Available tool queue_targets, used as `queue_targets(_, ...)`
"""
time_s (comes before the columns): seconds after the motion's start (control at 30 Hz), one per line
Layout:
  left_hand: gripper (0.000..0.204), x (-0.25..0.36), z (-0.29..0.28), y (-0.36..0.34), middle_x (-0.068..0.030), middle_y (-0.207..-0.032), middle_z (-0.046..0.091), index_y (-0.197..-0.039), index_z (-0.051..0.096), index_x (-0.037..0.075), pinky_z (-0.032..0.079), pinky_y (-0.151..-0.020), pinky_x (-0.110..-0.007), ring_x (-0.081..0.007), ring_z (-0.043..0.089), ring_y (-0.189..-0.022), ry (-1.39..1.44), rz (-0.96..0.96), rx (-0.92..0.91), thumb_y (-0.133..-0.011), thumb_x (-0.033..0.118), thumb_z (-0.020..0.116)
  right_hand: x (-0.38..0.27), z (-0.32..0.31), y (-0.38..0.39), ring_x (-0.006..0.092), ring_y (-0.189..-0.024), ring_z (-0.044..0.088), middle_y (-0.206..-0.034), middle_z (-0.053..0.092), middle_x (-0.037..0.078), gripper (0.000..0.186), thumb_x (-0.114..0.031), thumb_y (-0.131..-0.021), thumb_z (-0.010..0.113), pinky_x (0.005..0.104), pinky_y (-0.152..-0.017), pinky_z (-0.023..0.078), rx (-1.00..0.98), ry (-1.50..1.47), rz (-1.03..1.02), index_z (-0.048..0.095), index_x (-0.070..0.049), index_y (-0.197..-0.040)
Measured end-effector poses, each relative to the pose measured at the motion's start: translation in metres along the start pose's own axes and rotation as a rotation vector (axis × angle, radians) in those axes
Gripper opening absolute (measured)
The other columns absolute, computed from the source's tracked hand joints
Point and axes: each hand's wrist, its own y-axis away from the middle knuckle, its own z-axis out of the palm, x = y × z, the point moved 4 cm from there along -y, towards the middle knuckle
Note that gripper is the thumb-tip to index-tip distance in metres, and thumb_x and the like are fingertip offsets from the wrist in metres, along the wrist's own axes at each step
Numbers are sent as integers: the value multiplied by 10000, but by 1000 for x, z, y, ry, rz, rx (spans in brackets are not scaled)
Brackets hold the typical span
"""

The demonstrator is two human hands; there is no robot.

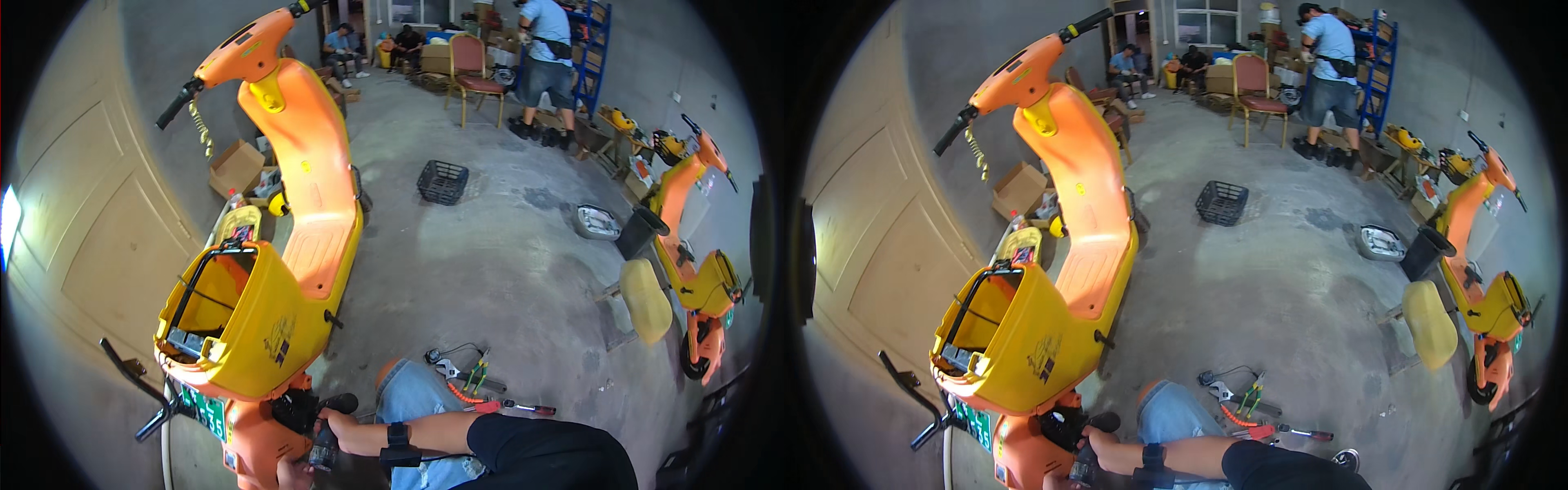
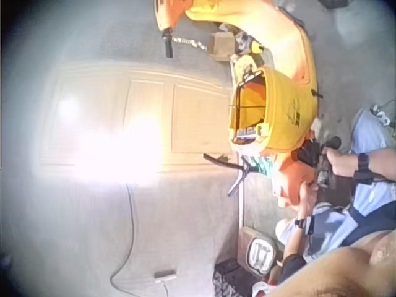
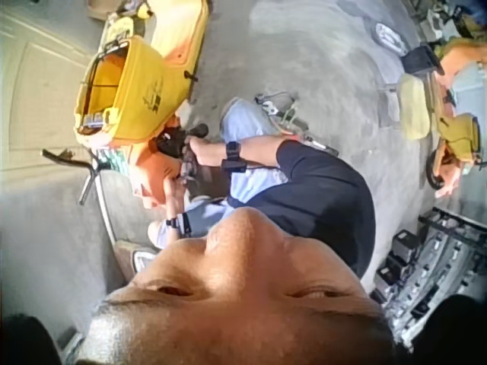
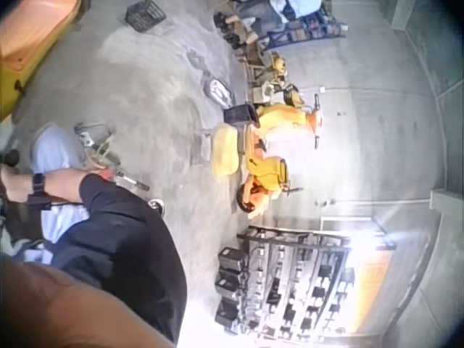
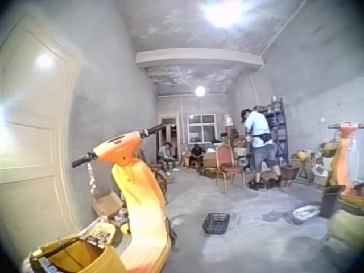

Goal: Repairing a yellow electric motorcycle using a drill and other tools.

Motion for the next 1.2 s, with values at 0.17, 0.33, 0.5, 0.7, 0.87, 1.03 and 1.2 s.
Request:
queue_targets(0.17,285,-31,-35,-19,-76,-995,628,-1213,575,150,523,-701,-373,-225,614,-820,277,-90,-36,-946,234,516,-6,2,-6,181,-624,637,-710,638,69,72,-108,-836,638,324,-627,555,24,17,9,622,-38,-829)
queue_targets(0.33,170,-37,-32,-20,-63,-892,585,-1077,536,139,497,-666,-354,-208,579,-748,343,5,56,-924,206,508,1,8,0,162,-614,623,-721,642,58,66,-109,-843,631,313,-611,543,49,37,56,629,-51,-812)
queue_targets(0.5,66,-11,-43,-9,-51,-788,542,-942,498,127,472,-631,-335,-191,545,-676,380,99,177,-902,179,500,16,12,-2,153,-619,618,-693,638,40,157,-196,-844,650,319,-602,503,50,119,30,648,-62,-762)
queue_targets(0.7,108,25,-58,3,-35,-664,491,-780,452,112,441,-590,-313,-170,504,-589,383,178,304,-875,146,490,47,17,4,259,-861,697,-906,715,172,391,-311,-837,671,385,-759,523,155,387,-50,682,59,-963)
queue_targets(0.87,164,9,-52,12,-44,-650,522,-741,481,100,435,-585,-293,-160,519,-580,245,60,312,-886,177,479,59,24,19,332,-949,675,-1012,693,206,514,-445,-880,627,425,-842,507,269,553,-94,641,9,-1119)
queue_targets(1.03,284,4,-31,49,-51,-962,626,-1078,564,73,440,-635,-264,-141,588,-797,-141,94,265,-958,298,440,63,26,25,325,-895,684,-954,694,198,441,-391,-880,645,428,-785,521,295,520,-95,639,-1,-1087)
queue_targets(1.2,472,21,2,73,-28,-1325,496,-1425,405,160,412,-969,-345,-179,485,-1211,-282,221,243,-1012,386,401,65,34,34,330,-910,680,-974,690,201,454,-391,-883,637,433,-794,520,171,525,-65,613,-3,-1117)
